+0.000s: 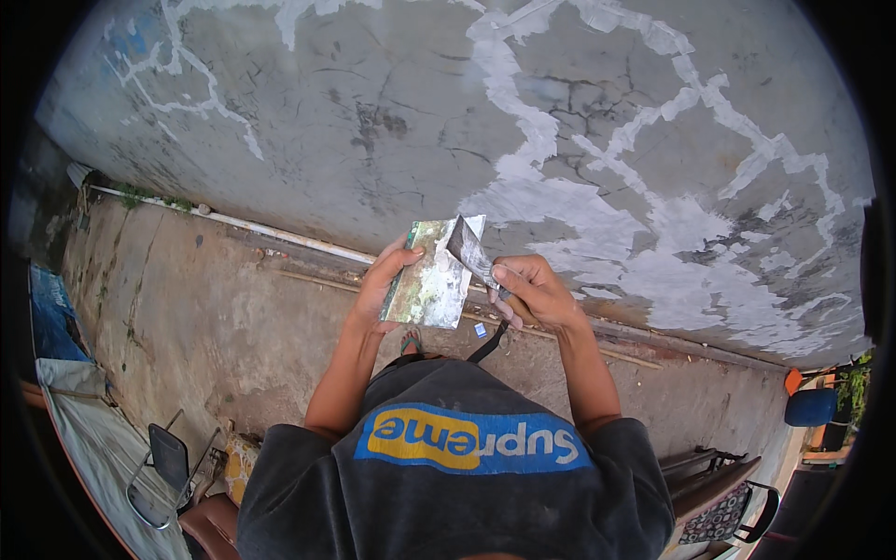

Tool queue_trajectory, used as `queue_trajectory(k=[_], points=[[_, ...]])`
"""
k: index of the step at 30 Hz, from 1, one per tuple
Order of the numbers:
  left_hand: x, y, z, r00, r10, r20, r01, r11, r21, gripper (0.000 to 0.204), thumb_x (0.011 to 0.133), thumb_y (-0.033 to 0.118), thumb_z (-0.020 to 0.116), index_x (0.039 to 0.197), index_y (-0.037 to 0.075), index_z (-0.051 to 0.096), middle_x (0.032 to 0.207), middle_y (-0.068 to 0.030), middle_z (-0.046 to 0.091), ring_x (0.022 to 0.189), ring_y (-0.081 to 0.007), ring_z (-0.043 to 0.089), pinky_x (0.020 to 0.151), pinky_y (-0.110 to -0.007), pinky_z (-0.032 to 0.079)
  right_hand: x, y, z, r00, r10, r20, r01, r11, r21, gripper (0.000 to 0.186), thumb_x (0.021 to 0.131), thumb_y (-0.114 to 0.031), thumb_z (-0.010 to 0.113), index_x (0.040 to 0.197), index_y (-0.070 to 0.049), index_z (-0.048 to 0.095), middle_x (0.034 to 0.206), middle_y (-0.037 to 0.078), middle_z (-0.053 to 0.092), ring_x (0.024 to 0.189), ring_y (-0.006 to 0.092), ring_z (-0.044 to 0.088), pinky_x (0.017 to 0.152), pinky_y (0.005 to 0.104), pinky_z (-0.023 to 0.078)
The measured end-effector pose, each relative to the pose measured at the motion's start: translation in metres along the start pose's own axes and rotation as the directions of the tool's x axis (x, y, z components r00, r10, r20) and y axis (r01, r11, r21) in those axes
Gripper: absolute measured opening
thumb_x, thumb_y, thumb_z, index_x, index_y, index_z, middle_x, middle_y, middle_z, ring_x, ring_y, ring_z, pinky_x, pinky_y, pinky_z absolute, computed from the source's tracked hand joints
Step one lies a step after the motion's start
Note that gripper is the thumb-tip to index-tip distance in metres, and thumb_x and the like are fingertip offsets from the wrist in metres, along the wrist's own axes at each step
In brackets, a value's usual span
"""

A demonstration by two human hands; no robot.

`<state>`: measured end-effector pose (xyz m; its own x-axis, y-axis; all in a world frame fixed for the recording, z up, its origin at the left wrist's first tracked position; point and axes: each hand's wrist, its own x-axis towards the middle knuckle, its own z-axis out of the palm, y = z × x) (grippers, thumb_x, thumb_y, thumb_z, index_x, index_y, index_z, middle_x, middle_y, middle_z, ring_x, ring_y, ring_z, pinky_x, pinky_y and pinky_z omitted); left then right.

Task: The person uses a putty knife to apply white plaster to a cracked concrete wall. They repeatedly scoop plaster from a hawk held in the left hand and spread it over cracks and uneven areas on the wall surface.

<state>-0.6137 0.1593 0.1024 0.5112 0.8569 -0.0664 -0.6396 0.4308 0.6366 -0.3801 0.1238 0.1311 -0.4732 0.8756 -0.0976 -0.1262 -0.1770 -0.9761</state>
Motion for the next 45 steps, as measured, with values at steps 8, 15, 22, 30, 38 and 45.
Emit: queue_trajectory(k=[8, 15, 22, 30, 38, 45], points=[[-0.007, 0.010, -0.009, 0.997, 0.072, -0.005, -0.072, 0.997, -0.037, 0.041, 0.091, 0.012, 0.049, 0.128, -0.004, 0.046, 0.114, -0.0156, 0.062, 0.096, -0.0204, 0.067, 0.083, -0.033, 0.056, -0.020, 0.023, -0.027, 0.969, 0.241, -0.057, -0.248, 0.955, -0.165, 0.037, 0.101, -0.031, 0.050, 0.081, -0.002, 0.061, 0.055, 0.000, 0.052, 0.041, 0.0061, 0.046, 0.040, 0.0205, 0.036], [-0.002, -0.006, -0.007, 0.999, -0.033, -0.005, 0.031, 0.976, -0.213, 0.041, 0.090, 0.012, 0.051, 0.128, -0.003, 0.047, 0.112, -0.0146, 0.063, 0.095, -0.0201, 0.067, 0.083, -0.034, 0.056, -0.012, 0.000, -0.003, 0.869, -0.361, -0.339, 0.215, 0.892, -0.398, 0.034, 0.101, -0.032, 0.047, 0.093, -0.002, 0.060, 0.059, 0.000, 0.052, 0.045, 0.0057, 0.046, 0.043, 0.0199, 0.038], [-0.001, -0.006, -0.004, 0.997, -0.047, 0.062, 0.059, 0.977, -0.207, 0.043, 0.089, 0.012, 0.053, 0.128, -0.004, 0.046, 0.112, -0.0148, 0.063, 0.092, -0.0208, 0.068, 0.081, -0.033, 0.057, -0.014, 0.008, -0.009, 0.993, 0.095, 0.075, -0.108, 0.977, 0.182, 0.037, 0.102, -0.032, 0.046, 0.088, -0.001, 0.060, 0.056, 0.003, 0.050, 0.040, 0.0075, 0.043, 0.035, 0.0202, 0.034], [-0.007, -0.002, -0.012, 0.998, -0.038, 0.048, 0.047, 0.979, -0.199, 0.043, 0.089, 0.011, 0.052, 0.128, -0.004, 0.046, 0.113, -0.0162, 0.063, 0.093, -0.0213, 0.068, 0.081, -0.033, 0.057, -0.052, -0.001, -0.030, 0.995, 0.060, -0.084, -0.073, 0.983, -0.169, 0.035, 0.102, -0.029, 0.046, 0.112, 0.000, 0.062, 0.073, 0.002, 0.056, 0.058, 0.0061, 0.051, 0.050, 0.0202, 0.041], [-0.008, -0.002, -0.003, 0.998, 0.063, -0.011, -0.063, 0.998, -0.024, 0.044, 0.090, 0.011, 0.050, 0.131, -0.004, 0.043, 0.115, -0.0157, 0.062, 0.097, -0.0205, 0.067, 0.082, -0.034, 0.057, -0.036, -0.003, -0.010, 0.847, -0.480, -0.228, 0.229, 0.716, -0.659, 0.040, 0.092, -0.006, 0.054, 0.131, -0.012, 0.058, 0.089, 0.005, 0.056, 0.078, 0.0152, 0.049, 0.068, 0.0264, 0.043], [-0.010, 0.011, -0.013, 0.999, 0.034, 0.014, -0.033, 0.998, -0.059, 0.046, 0.090, 0.012, 0.050, 0.132, -0.004, 0.042, 0.114, -0.0159, 0.062, 0.096, -0.0204, 0.066, 0.082, -0.034, 0.057, -0.014, -0.009, 0.003, 0.703, -0.701, -0.121, 0.186, 0.346, -0.920, 0.052, 0.075, 0.008, 0.061, 0.120, -0.019, 0.068, 0.090, 0.008, 0.056, 0.081, 0.0240, 0.052, 0.071, 0.0324, 0.045]])
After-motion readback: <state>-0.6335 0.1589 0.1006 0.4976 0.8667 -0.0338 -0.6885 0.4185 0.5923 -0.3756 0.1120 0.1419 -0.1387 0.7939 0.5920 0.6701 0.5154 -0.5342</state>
